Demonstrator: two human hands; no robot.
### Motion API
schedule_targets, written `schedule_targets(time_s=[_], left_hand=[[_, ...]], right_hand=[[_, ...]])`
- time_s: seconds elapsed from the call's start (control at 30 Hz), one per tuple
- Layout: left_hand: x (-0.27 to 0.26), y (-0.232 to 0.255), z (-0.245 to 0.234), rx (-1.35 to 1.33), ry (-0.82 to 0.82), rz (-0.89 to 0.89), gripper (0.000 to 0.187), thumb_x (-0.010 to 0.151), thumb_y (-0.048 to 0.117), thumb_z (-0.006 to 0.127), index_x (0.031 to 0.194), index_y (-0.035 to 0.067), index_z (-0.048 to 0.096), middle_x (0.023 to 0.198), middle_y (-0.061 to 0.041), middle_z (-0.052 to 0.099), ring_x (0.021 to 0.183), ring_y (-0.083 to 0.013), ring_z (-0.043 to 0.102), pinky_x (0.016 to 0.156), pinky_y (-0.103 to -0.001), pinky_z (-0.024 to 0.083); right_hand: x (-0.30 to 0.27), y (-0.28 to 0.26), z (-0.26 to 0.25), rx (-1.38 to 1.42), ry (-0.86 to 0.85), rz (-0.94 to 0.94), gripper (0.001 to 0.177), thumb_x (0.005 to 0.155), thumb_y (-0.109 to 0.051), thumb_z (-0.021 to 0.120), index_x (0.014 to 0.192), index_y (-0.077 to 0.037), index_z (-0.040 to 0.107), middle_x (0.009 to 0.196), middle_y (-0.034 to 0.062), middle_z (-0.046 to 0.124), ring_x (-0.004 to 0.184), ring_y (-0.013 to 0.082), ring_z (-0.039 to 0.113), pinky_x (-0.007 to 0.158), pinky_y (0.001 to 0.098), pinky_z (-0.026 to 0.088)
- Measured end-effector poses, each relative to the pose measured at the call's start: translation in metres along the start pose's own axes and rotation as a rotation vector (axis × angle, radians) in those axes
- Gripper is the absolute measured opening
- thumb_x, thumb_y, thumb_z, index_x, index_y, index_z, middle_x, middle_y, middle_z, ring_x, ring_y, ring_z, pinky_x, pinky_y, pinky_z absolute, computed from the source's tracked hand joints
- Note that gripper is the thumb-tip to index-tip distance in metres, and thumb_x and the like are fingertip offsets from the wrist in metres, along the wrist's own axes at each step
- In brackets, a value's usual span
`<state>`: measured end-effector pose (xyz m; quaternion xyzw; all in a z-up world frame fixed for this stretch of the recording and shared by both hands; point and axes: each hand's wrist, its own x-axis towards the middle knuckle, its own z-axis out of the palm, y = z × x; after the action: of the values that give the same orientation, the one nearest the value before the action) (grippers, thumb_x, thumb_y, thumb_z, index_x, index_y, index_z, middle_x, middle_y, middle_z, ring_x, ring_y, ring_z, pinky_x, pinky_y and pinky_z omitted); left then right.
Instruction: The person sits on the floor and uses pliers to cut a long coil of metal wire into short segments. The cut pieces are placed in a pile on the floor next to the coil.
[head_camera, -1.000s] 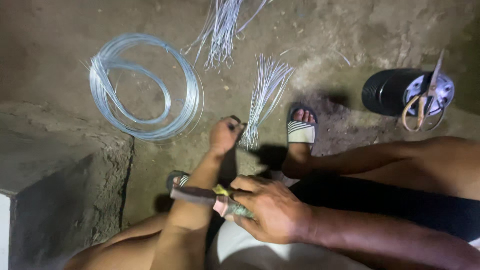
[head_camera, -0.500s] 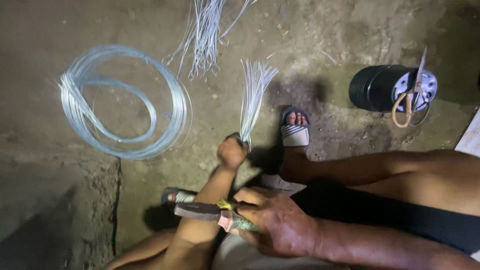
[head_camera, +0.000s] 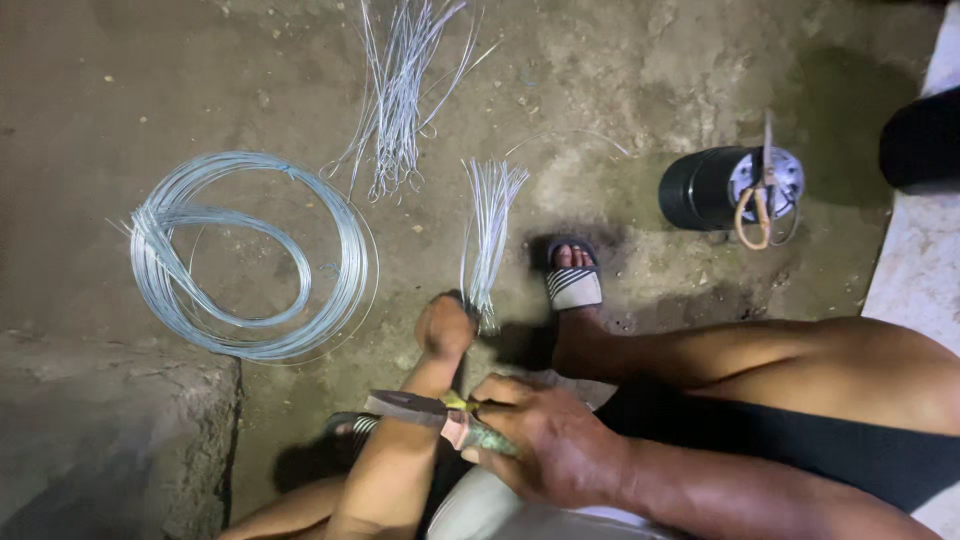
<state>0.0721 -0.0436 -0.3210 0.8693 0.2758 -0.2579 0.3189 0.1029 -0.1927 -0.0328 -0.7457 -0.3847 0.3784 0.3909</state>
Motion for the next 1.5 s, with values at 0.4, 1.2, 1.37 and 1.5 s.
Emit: schedule_targets(time_s=[0.4,1.2,1.37,1.5], left_hand=[[-0.019,0.034,-0.035,0.168,-0.155,-0.091,0.028,0.081,0.022,0.079,0.106,0.01,0.081,0.115,-0.016,0.074,0.111,-0.0326,0.072,0.092,-0.042,0.058],[-0.014,0.035,-0.045,0.178,0.017,0.026,0.029,0.087,0.018,0.069,0.114,0.014,0.079,0.126,-0.012,0.072,0.117,-0.0306,0.069,0.094,-0.042,0.058],[-0.026,0.023,-0.053,0.141,-0.144,0.038,0.034,0.079,0.019,0.075,0.111,0.008,0.077,0.123,-0.017,0.071,0.115,-0.0325,0.07,0.095,-0.042,0.056],[-0.04,0.023,-0.066,0.165,-0.198,0.044,0.031,0.077,0.018,0.072,0.105,0.005,0.077,0.117,-0.02,0.072,0.109,-0.0339,0.072,0.091,-0.043,0.056]], right_hand=[[-0.036,-0.041,-0.004,-0.402,-0.006,-0.213,0.041,0.082,-0.022,0.077,0.122,-0.013,0.07,0.114,0.0129,0.064,0.102,0.0356,0.065,0.081,0.0459,0.052],[-0.135,-0.015,0.01,-0.107,0.295,0.064,0.021,0.094,-0.017,0.072,0.104,0.002,0.071,0.095,0.0106,0.067,0.084,0.0195,0.061,0.076,0.0338,0.051],[-0.11,0.042,0.003,0.231,0.309,0.714,0.026,0.098,-0.026,0.066,0.105,-0.003,0.078,0.087,0.0114,0.073,0.067,0.016,0.059,0.06,0.0346,0.045],[-0.072,0.092,0.008,0.73,0.283,0.668,0.026,0.094,-0.021,0.063,0.109,0.0,0.068,0.094,0.0114,0.076,0.075,0.0188,0.074,0.069,0.0316,0.061]])
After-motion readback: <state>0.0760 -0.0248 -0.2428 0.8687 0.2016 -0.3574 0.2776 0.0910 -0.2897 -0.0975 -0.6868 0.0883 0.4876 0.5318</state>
